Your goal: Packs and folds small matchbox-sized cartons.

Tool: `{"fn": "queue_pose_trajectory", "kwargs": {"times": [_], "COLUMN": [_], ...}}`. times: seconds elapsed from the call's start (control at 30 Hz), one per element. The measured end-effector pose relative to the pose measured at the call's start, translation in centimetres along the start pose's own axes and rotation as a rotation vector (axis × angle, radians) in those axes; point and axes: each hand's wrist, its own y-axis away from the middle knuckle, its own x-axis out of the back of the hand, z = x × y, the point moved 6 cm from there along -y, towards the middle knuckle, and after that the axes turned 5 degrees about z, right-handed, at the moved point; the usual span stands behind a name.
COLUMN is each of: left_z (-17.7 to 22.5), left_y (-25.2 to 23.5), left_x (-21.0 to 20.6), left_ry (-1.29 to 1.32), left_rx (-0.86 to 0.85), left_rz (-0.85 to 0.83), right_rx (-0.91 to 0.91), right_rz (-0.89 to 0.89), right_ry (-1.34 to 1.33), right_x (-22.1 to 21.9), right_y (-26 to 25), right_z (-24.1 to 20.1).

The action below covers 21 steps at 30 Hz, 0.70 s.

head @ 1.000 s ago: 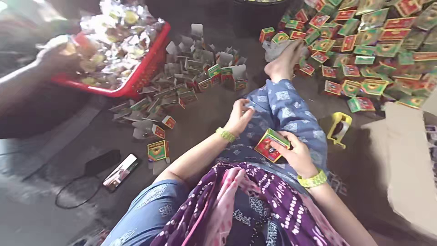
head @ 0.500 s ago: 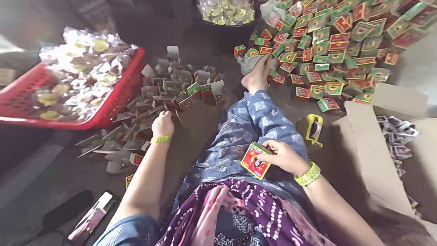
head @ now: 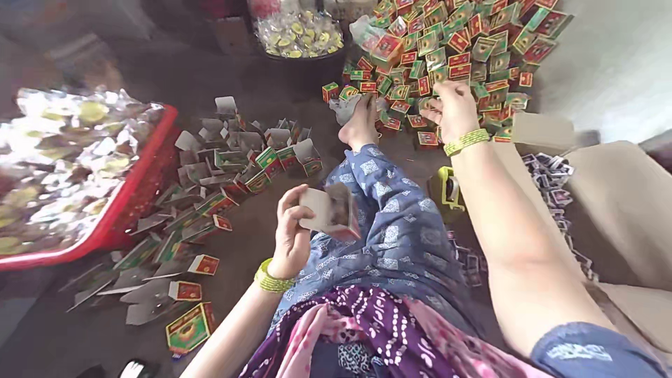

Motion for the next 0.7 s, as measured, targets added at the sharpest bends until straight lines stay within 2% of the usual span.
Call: {"fn": "queue_pose_trajectory", "kwargs": {"times": [0.07, 0.17, 0.2, 0.27, 0.33, 0.43, 0.5, 0.6, 0.7], "left_z": [0.5, -0.9, -1.7, -3.5, -4.5, -4.9, -4.5, -4.0, -3.3], "left_y": [0.3, 2.4, 3.3, 4.7, 5.6, 7.2, 7.7, 7.6, 7.0], "left_x": [-3.0, -7.8, -9.0, -10.3, -10.6, -10.9, -11.1, -11.6, -12.5], "left_ry": [0.195, 0.472, 0.547, 0.652, 0.599, 0.462, 0.352, 0.016, 0.143], "left_rx": [0.082, 0.281, 0.362, 0.548, 0.712, 0.953, 0.92, 0.888, 0.925], "left_rz": [-0.127, -0.338, -0.364, -0.308, -0.271, -0.352, -0.438, -0.554, -0.501], "right_rx": [-0.008, -0.055, -0.081, -0.137, -0.166, -0.191, -0.319, -0.477, -0.498], "right_rz": [-0.076, -0.15, -0.149, -0.111, -0.022, 0.043, -0.004, -0.092, -0.108], "right_ry": [0.119, 0.36, 0.429, 0.528, 0.653, 0.995, 1.214, 1.363, 1.332], "right_x": [0.7, 3.5, 5.1, 9.1, 13.9, 20.6, 23.4, 25.7, 26.9], "right_y": [2.1, 5.3, 6.3, 8.1, 9.5, 11.9, 13.4, 14.8, 14.3], "right_z": [1.3, 5.9, 7.6, 10.8, 13.5, 16.4, 18.4, 21.0, 23.1]}}
